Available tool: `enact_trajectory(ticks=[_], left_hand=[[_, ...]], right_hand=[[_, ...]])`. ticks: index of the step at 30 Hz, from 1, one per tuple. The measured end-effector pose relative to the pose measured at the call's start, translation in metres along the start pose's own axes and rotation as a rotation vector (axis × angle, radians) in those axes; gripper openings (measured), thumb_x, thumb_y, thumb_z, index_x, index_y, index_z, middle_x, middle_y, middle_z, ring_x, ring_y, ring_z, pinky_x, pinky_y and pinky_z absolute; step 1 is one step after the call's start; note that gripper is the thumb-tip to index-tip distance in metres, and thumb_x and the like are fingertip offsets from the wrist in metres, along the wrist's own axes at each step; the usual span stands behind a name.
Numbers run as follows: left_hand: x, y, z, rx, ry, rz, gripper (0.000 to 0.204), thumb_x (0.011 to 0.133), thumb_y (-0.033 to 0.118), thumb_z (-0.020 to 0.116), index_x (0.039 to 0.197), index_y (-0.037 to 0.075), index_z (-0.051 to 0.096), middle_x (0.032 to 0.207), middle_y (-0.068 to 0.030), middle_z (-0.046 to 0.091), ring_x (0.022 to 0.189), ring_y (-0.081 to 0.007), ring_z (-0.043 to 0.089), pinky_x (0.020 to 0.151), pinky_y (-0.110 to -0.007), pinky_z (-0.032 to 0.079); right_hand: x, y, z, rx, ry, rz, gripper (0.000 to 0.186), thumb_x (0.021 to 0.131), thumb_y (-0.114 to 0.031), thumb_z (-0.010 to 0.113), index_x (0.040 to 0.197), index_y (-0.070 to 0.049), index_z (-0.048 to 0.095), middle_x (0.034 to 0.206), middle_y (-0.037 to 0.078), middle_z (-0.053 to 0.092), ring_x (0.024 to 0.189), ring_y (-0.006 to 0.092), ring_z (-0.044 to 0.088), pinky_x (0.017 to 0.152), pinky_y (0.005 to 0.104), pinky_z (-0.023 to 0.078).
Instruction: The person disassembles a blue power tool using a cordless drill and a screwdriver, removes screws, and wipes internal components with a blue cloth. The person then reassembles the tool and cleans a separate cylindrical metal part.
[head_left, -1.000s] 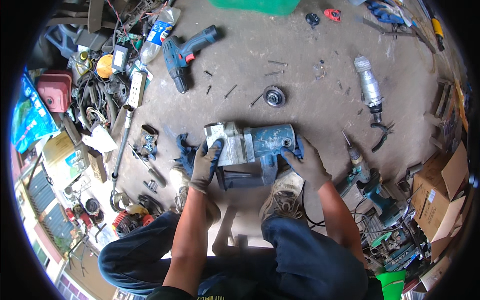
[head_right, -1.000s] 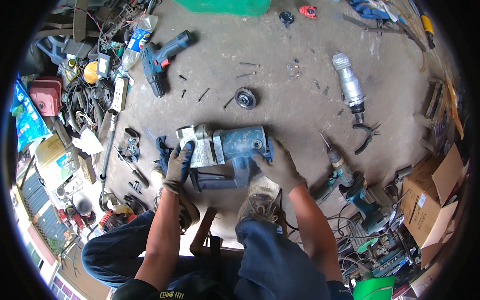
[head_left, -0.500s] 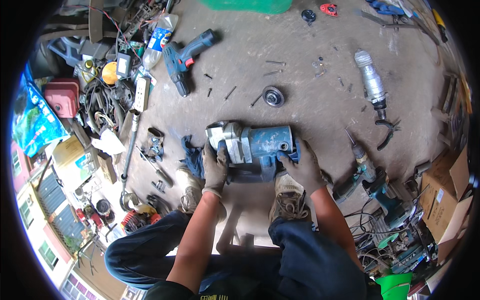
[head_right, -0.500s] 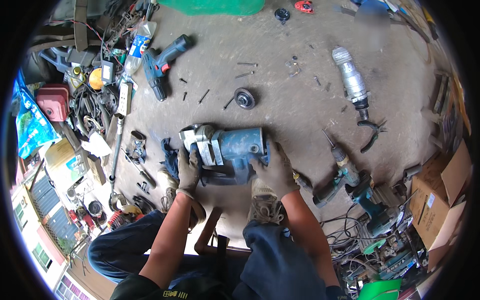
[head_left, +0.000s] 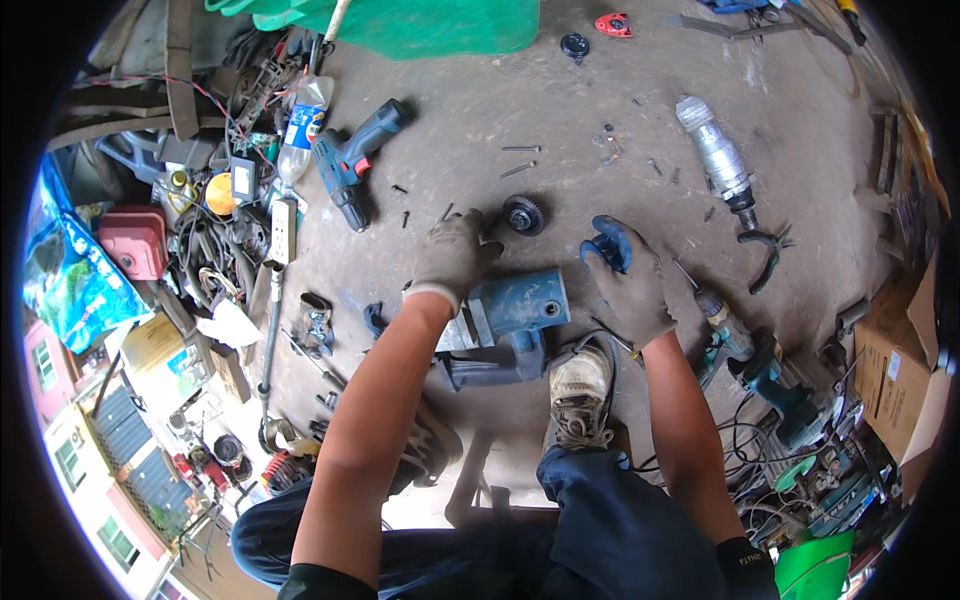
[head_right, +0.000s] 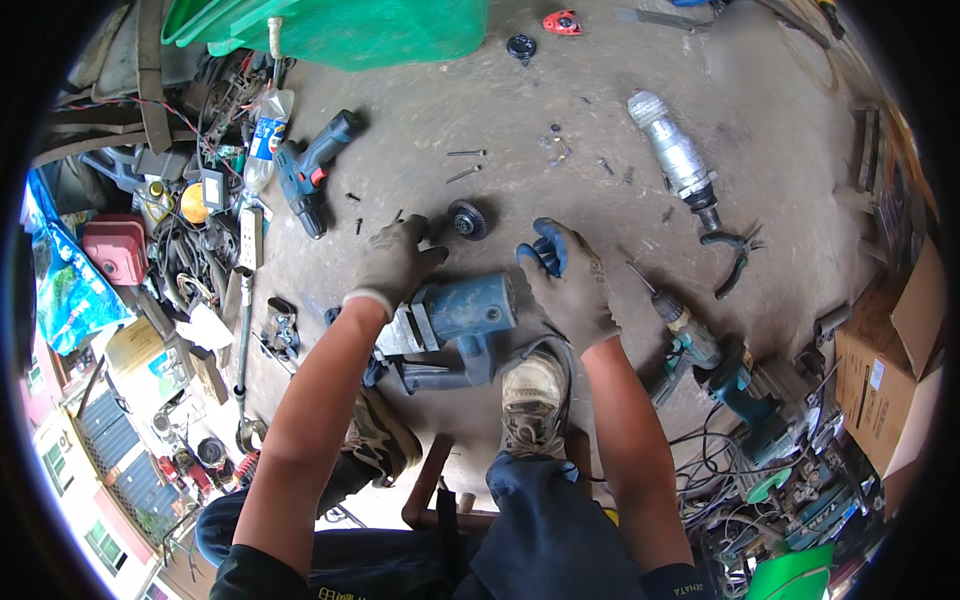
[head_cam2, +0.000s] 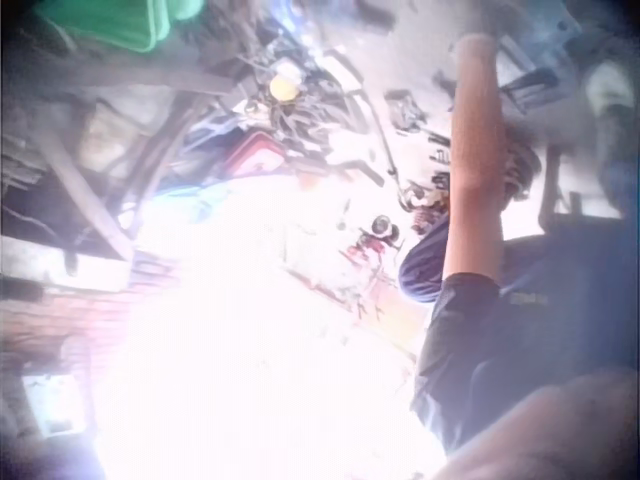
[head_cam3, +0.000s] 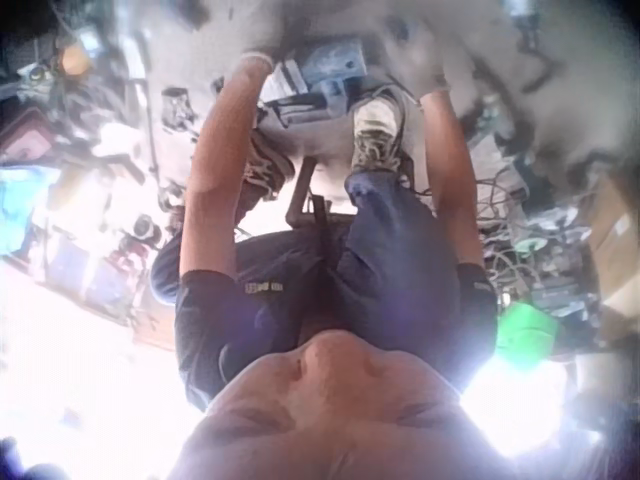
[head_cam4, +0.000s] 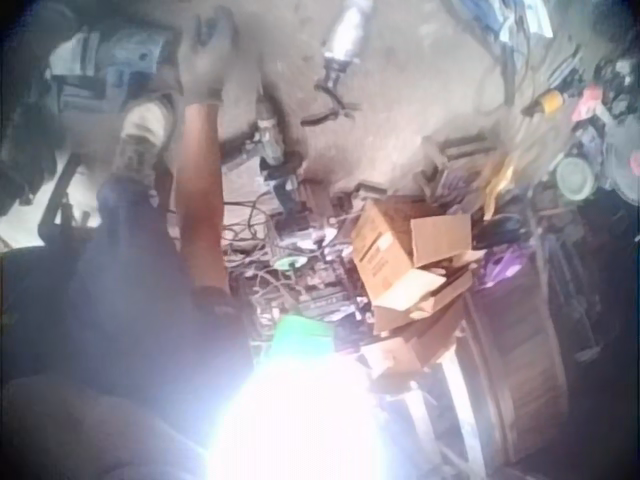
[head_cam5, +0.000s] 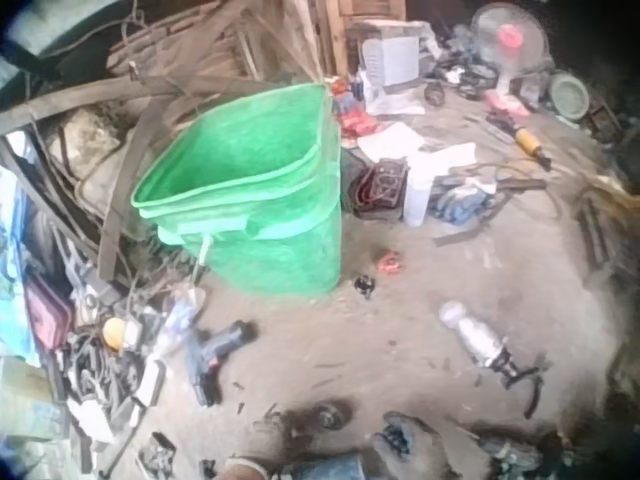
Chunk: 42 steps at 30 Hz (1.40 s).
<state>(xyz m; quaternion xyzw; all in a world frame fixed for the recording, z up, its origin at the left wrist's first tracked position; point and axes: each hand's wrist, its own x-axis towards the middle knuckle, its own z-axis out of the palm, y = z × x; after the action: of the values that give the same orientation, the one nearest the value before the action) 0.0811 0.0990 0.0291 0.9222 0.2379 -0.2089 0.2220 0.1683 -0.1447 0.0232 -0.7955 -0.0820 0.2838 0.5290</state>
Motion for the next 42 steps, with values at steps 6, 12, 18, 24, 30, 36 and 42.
enact_trajectory(ticks=[6,12,18,24,30,36,42], left_hand=[[0.021,-0.021,0.032,-0.151,0.066,0.027,0.030,0.081,0.016,0.070,0.110,0.007,0.067,0.101,-0.0217,0.072,0.096,-0.0404,0.068,0.085,-0.050,0.053],[-0.015,-0.036,-0.014,-0.478,0.120,-0.038,0.025,0.087,0.007,0.060,0.109,-0.003,0.067,0.086,-0.0165,0.070,0.073,-0.0269,0.066,0.069,-0.039,0.053],[-0.113,-0.017,-0.046,-0.921,0.075,-0.195,0.027,0.099,0.024,0.066,0.113,0.001,0.070,0.089,-0.0024,0.068,0.076,-0.0105,0.064,0.067,-0.026,0.053],[-0.169,-0.066,-0.037,-0.956,0.341,-0.308,0.030,0.103,0.028,0.062,0.111,0.001,0.070,0.086,-0.0005,0.067,0.074,-0.0100,0.063,0.066,-0.026,0.052],[-0.182,-0.059,-0.075,-0.926,0.342,-0.312,0.033,0.103,0.027,0.061,0.122,0.001,0.067,0.089,-0.0004,0.067,0.078,-0.0079,0.063,0.069,-0.025,0.055],[-0.167,-0.018,-0.033,-1.318,0.104,-0.272,0.028,0.099,0.021,0.064,0.120,0.002,0.063,0.101,-0.0087,0.071,0.084,-0.0152,0.068,0.075,-0.030,0.059],[-0.161,0.041,0.018,-1.642,-0.204,-0.285,0.028,0.101,0.017,0.064,0.123,0.001,0.064,0.113,-0.0139,0.070,0.101,-0.0242,0.071,0.088,-0.040,0.061]], right_hand=[[-0.079,0.011,-0.065,-0.047,0.319,0.079,0.031,0.091,-0.004,0.070,0.121,0.001,0.065,0.098,0.007,0.070,0.084,0.0101,0.064,0.075,0.0254,0.053],[-0.188,0.120,-0.151,0.164,0.755,0.419,0.017,0.097,-0.016,0.069,0.085,-0.005,0.065,0.070,-0.004,0.057,0.056,0.0025,0.045,0.046,0.0247,0.034],[-0.212,0.123,-0.134,0.033,0.552,0.467,0.020,0.098,-0.018,0.067,0.088,-0.001,0.068,0.068,-0.003,0.058,0.059,0.0052,0.048,0.053,0.0256,0.040],[-0.198,0.101,-0.108,0.049,0.402,0.358,0.021,0.097,-0.016,0.067,0.095,0.004,0.071,0.077,0.002,0.067,0.071,0.0081,0.057,0.063,0.0293,0.050],[-0.220,0.118,-0.112,0.105,0.498,0.395,0.023,0.095,-0.026,0.070,0.095,-0.004,0.070,0.075,0.003,0.065,0.065,0.0163,0.063,0.063,0.0312,0.053],[-0.228,0.150,-0.217,0.109,1.101,0.158,0.038,0.100,-0.023,0.065,0.132,-0.005,0.060,0.128,0.007,0.064,0.114,0.0184,0.061,0.102,0.0352,0.047],[-0.213,0.200,-0.272,-0.383,0.804,-0.033,0.043,0.100,-0.011,0.060,0.142,-0.001,0.054,0.143,0.009,0.056,0.129,0.0245,0.053,0.114,0.0389,0.038]])
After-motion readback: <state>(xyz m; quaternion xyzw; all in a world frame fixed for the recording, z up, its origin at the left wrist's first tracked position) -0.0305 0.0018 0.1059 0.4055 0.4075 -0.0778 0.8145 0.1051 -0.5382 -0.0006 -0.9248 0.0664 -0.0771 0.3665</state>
